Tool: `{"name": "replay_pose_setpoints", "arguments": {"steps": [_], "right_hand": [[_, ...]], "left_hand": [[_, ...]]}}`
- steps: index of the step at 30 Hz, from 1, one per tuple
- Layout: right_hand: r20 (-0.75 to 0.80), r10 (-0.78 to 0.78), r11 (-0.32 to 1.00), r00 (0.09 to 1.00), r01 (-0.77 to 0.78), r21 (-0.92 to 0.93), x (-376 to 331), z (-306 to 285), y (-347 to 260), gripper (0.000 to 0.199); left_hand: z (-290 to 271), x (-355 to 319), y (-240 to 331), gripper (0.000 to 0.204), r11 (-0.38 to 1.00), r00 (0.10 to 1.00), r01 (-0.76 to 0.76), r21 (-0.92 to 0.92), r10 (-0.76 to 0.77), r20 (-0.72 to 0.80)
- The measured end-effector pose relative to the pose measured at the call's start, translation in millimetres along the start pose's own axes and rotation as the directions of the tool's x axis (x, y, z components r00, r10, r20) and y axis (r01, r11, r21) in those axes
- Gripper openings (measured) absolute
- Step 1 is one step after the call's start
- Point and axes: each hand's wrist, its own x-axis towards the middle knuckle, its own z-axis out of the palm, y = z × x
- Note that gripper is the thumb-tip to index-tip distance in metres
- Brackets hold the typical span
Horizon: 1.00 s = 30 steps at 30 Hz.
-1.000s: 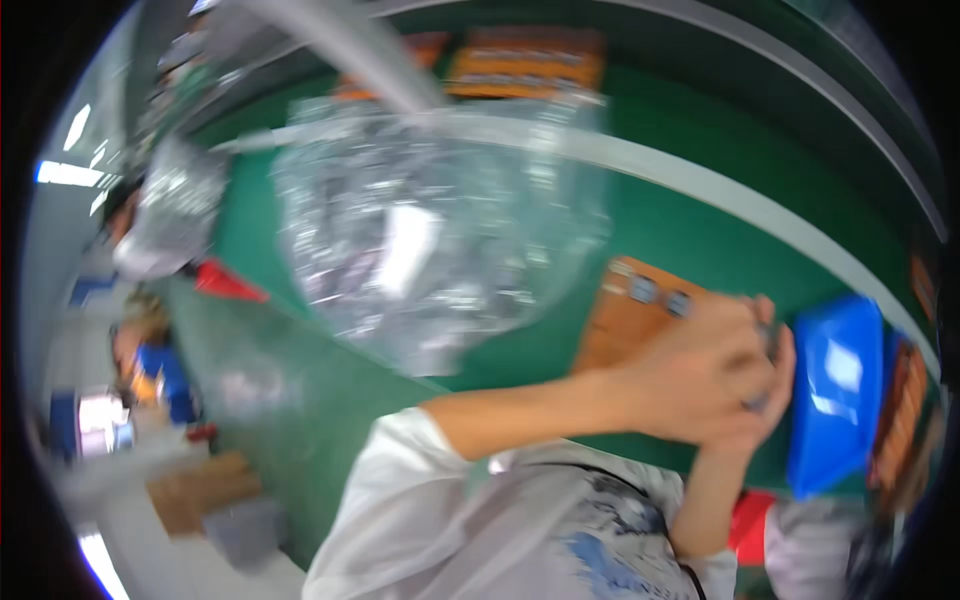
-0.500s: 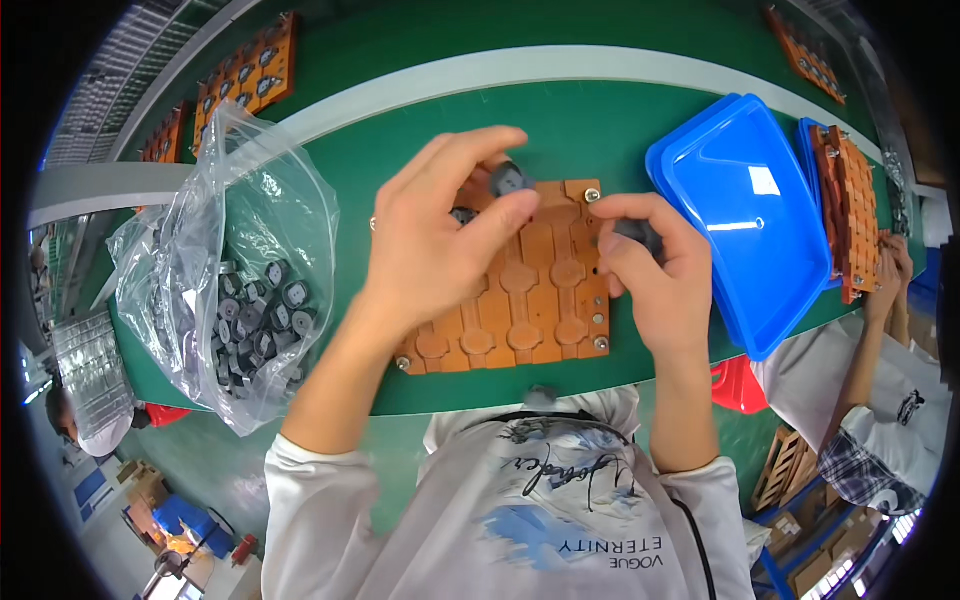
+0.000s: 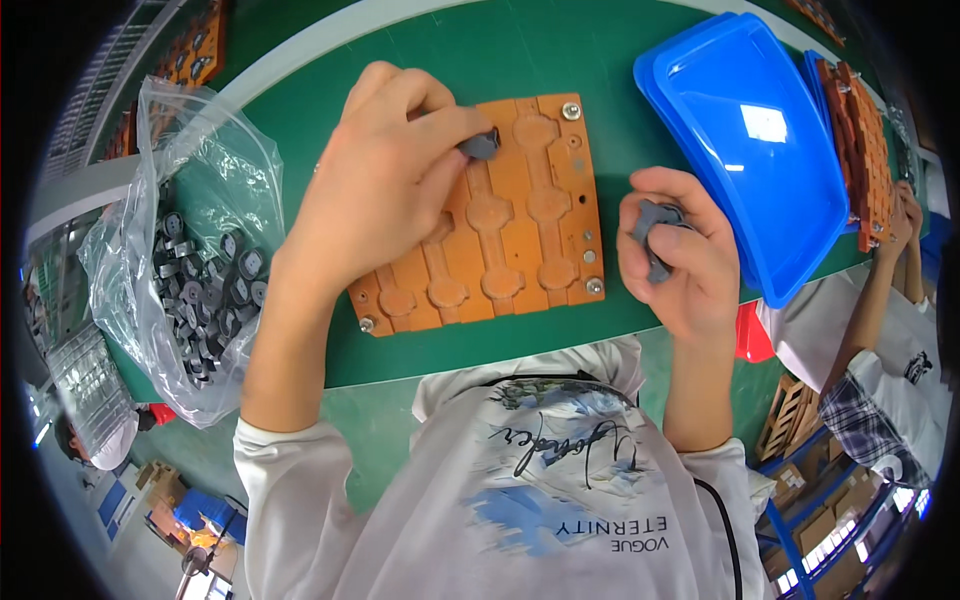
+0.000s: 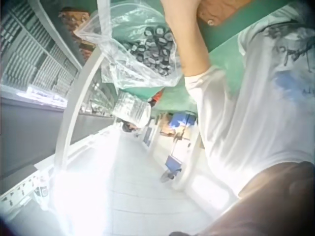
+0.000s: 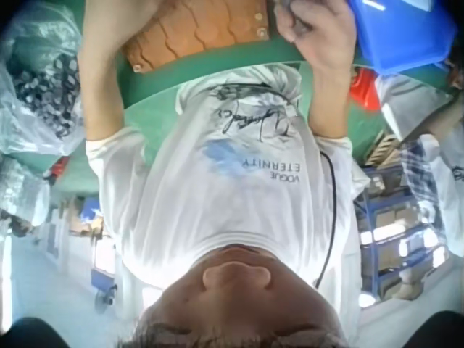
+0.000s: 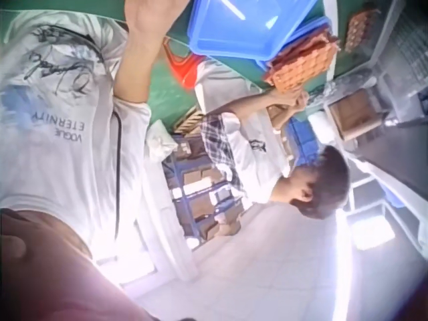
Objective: Sorting and placing small electronic components into a blue tray.
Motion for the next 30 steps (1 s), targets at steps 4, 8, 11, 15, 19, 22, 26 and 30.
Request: {"name": "replay_pose_setpoints", "arguments": {"steps": [4,8,11,15,19,22,26,30], "right_hand": [[-0.047,-0.031,0.995,0.998,0.035,0.089,-23,2,-1,0.034],[0.036,-0.061,0.994,0.998,0.057,0.089,-56,5,10,0.025],[0.242,0.111,0.975,0.964,-0.058,-0.215,-91,2,18,0.023],[0.407,0.038,0.832,0.913,0.197,-0.519,-131,6,55,0.018],[0.386,0.109,0.626,0.916,0.238,-0.743,-156,2,82,0.018],[0.506,0.186,0.740,0.842,0.218,-0.636,-160,-8,74,0.020],[0.519,0.123,0.790,0.846,0.233,-0.567,-163,-15,87,0.018],[0.587,0.069,0.812,0.807,0.297,-0.503,-158,-18,95,0.014]], "left_hand": [[-7,1,1,0.022,0.999,0.999,-0.017,-0.037,0.018,0.037],[-1,1,4,0.021,0.994,0.999,-0.020,0.108,0.016,0.035],[0,4,6,0.019,0.992,1.000,0.004,0.125,-0.007,0.026],[5,8,5,0.018,0.977,0.977,0.194,-0.085,-0.185,0.103],[5,0,6,0.015,0.990,0.993,-0.111,0.091,0.114,-0.029],[8,-3,7,0.014,0.955,0.986,-0.093,0.283,0.128,-0.108],[8,4,5,0.018,0.967,0.991,0.133,0.219,-0.134,-0.010],[0,8,-16,0.033,0.994,1.000,0.020,0.103,-0.021,0.003]]}}
